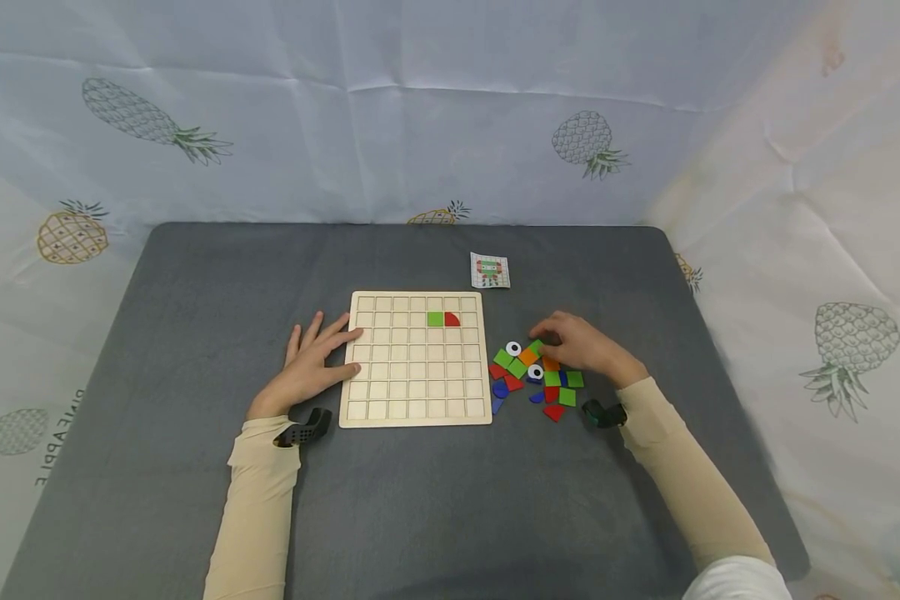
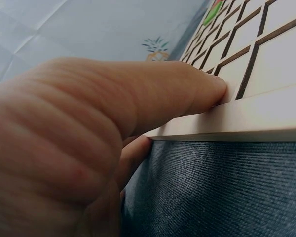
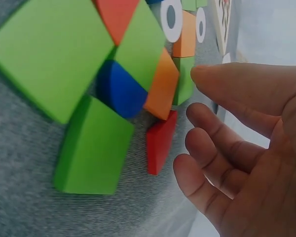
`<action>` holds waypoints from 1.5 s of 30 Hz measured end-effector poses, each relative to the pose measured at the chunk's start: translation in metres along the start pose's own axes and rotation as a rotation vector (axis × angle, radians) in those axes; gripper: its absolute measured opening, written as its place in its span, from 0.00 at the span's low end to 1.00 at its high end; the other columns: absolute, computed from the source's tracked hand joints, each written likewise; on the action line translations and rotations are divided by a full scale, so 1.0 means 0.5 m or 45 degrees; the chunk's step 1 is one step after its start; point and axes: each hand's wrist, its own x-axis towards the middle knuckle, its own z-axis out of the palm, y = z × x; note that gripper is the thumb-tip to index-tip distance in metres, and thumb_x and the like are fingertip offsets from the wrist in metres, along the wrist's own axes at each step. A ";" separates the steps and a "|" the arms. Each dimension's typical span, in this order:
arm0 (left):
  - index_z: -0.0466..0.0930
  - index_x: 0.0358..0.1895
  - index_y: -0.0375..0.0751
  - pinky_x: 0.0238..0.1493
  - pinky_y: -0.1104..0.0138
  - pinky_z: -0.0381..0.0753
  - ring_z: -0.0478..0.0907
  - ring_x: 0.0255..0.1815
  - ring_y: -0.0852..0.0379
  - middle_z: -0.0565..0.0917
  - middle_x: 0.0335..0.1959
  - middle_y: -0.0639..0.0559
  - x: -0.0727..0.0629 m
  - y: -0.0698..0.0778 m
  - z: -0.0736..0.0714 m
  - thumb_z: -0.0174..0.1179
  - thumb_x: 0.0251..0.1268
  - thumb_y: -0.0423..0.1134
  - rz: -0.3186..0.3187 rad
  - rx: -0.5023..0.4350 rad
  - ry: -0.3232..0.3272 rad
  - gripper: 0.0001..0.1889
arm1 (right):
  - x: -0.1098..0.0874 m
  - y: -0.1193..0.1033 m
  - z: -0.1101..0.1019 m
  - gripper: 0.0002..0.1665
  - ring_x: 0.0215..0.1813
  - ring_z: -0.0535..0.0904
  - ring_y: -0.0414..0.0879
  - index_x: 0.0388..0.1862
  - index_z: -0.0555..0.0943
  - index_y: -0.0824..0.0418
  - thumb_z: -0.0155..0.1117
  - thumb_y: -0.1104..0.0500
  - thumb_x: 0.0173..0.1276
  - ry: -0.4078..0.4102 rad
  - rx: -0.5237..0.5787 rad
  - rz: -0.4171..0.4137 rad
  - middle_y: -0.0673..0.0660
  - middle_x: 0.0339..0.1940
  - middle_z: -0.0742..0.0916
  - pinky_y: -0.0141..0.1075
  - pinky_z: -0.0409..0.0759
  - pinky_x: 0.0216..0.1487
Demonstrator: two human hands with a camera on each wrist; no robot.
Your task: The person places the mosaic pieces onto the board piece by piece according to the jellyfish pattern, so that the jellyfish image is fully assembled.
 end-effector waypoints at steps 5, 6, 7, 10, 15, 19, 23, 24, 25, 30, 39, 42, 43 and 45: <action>0.64 0.78 0.46 0.78 0.41 0.15 0.25 0.86 0.39 0.48 0.85 0.45 0.000 -0.001 0.001 0.65 0.69 0.46 0.005 -0.002 -0.002 0.36 | -0.001 0.002 0.006 0.18 0.42 0.72 0.49 0.58 0.84 0.63 0.64 0.62 0.71 0.014 -0.026 0.007 0.59 0.45 0.82 0.42 0.75 0.44; 0.64 0.78 0.46 0.78 0.41 0.15 0.25 0.86 0.39 0.48 0.85 0.45 0.000 -0.002 0.001 0.65 0.69 0.46 0.006 -0.002 -0.003 0.36 | -0.001 0.003 0.007 0.18 0.42 0.72 0.49 0.57 0.84 0.63 0.64 0.62 0.70 0.016 -0.032 0.007 0.59 0.45 0.82 0.41 0.75 0.44; 0.63 0.78 0.46 0.78 0.41 0.15 0.25 0.86 0.39 0.48 0.85 0.45 0.000 -0.003 0.001 0.65 0.69 0.46 0.006 -0.003 -0.004 0.36 | -0.001 0.003 0.008 0.17 0.42 0.73 0.49 0.57 0.84 0.63 0.64 0.62 0.70 0.018 -0.038 0.006 0.59 0.45 0.82 0.42 0.75 0.44; 0.63 0.78 0.47 0.79 0.41 0.15 0.26 0.86 0.40 0.48 0.85 0.45 0.001 -0.005 0.002 0.65 0.69 0.47 0.003 -0.003 -0.003 0.36 | 0.000 0.004 0.009 0.16 0.43 0.74 0.49 0.55 0.85 0.64 0.65 0.63 0.70 0.029 -0.052 -0.002 0.60 0.46 0.83 0.43 0.77 0.45; 0.64 0.78 0.47 0.79 0.41 0.15 0.26 0.86 0.40 0.48 0.85 0.45 0.001 -0.006 0.002 0.65 0.69 0.47 -0.002 0.004 -0.001 0.36 | -0.001 0.007 0.008 0.12 0.42 0.76 0.50 0.50 0.83 0.62 0.68 0.61 0.69 0.049 -0.035 0.038 0.59 0.45 0.83 0.45 0.80 0.47; 0.64 0.78 0.47 0.79 0.42 0.15 0.25 0.86 0.40 0.48 0.85 0.45 0.000 -0.005 0.001 0.65 0.69 0.46 -0.002 0.006 -0.007 0.36 | -0.002 0.017 0.006 0.08 0.39 0.78 0.48 0.47 0.82 0.61 0.65 0.61 0.72 0.060 0.084 0.064 0.57 0.41 0.85 0.41 0.81 0.43; 0.64 0.78 0.47 0.79 0.42 0.15 0.25 0.86 0.40 0.48 0.85 0.45 -0.001 -0.003 0.000 0.65 0.69 0.46 -0.011 0.010 -0.009 0.36 | -0.002 0.014 -0.010 0.07 0.37 0.78 0.47 0.48 0.80 0.61 0.61 0.62 0.75 0.080 0.170 0.066 0.58 0.40 0.86 0.38 0.80 0.40; 0.64 0.78 0.48 0.79 0.42 0.15 0.25 0.86 0.40 0.48 0.85 0.45 -0.001 -0.003 -0.001 0.65 0.69 0.46 -0.015 0.012 -0.007 0.36 | -0.001 0.011 -0.016 0.08 0.38 0.78 0.48 0.49 0.80 0.62 0.61 0.61 0.76 0.089 0.177 0.070 0.58 0.41 0.86 0.38 0.80 0.40; 0.64 0.78 0.48 0.79 0.42 0.15 0.25 0.86 0.40 0.48 0.85 0.46 -0.002 -0.002 -0.001 0.65 0.69 0.46 -0.015 0.012 -0.007 0.36 | 0.000 0.006 -0.022 0.09 0.38 0.77 0.49 0.51 0.80 0.62 0.60 0.61 0.76 0.105 0.178 0.070 0.59 0.41 0.85 0.38 0.79 0.40; 0.63 0.78 0.48 0.79 0.42 0.15 0.25 0.86 0.41 0.48 0.85 0.46 -0.001 -0.003 -0.001 0.64 0.69 0.46 -0.002 0.012 -0.011 0.36 | 0.016 -0.015 -0.051 0.14 0.44 0.79 0.52 0.56 0.82 0.61 0.59 0.57 0.78 0.197 0.205 0.070 0.60 0.45 0.86 0.40 0.79 0.45; 0.64 0.78 0.48 0.79 0.43 0.16 0.25 0.86 0.41 0.48 0.85 0.46 0.000 -0.001 -0.001 0.64 0.69 0.45 0.001 0.017 -0.003 0.36 | 0.060 -0.066 -0.074 0.13 0.44 0.80 0.50 0.51 0.83 0.58 0.64 0.52 0.74 0.309 0.336 0.010 0.58 0.45 0.86 0.40 0.80 0.45; 0.63 0.78 0.48 0.79 0.42 0.16 0.26 0.86 0.41 0.48 0.85 0.46 -0.001 -0.002 0.000 0.64 0.69 0.45 0.000 0.016 -0.007 0.36 | 0.075 -0.081 -0.077 0.11 0.43 0.80 0.50 0.49 0.83 0.57 0.65 0.53 0.73 0.333 0.367 0.009 0.57 0.43 0.86 0.40 0.79 0.44; 0.63 0.78 0.48 0.79 0.42 0.16 0.26 0.86 0.41 0.48 0.85 0.46 -0.001 -0.002 0.000 0.64 0.69 0.45 -0.001 0.014 -0.007 0.36 | 0.080 -0.086 -0.078 0.11 0.43 0.80 0.50 0.48 0.83 0.57 0.65 0.53 0.73 0.341 0.377 0.009 0.57 0.43 0.86 0.41 0.79 0.44; 0.64 0.78 0.48 0.79 0.42 0.16 0.26 0.86 0.41 0.48 0.85 0.46 -0.001 -0.001 -0.001 0.64 0.69 0.45 -0.003 0.011 -0.006 0.36 | 0.089 -0.097 -0.082 0.10 0.43 0.81 0.51 0.47 0.83 0.57 0.65 0.53 0.73 0.351 0.389 0.005 0.57 0.43 0.86 0.41 0.79 0.44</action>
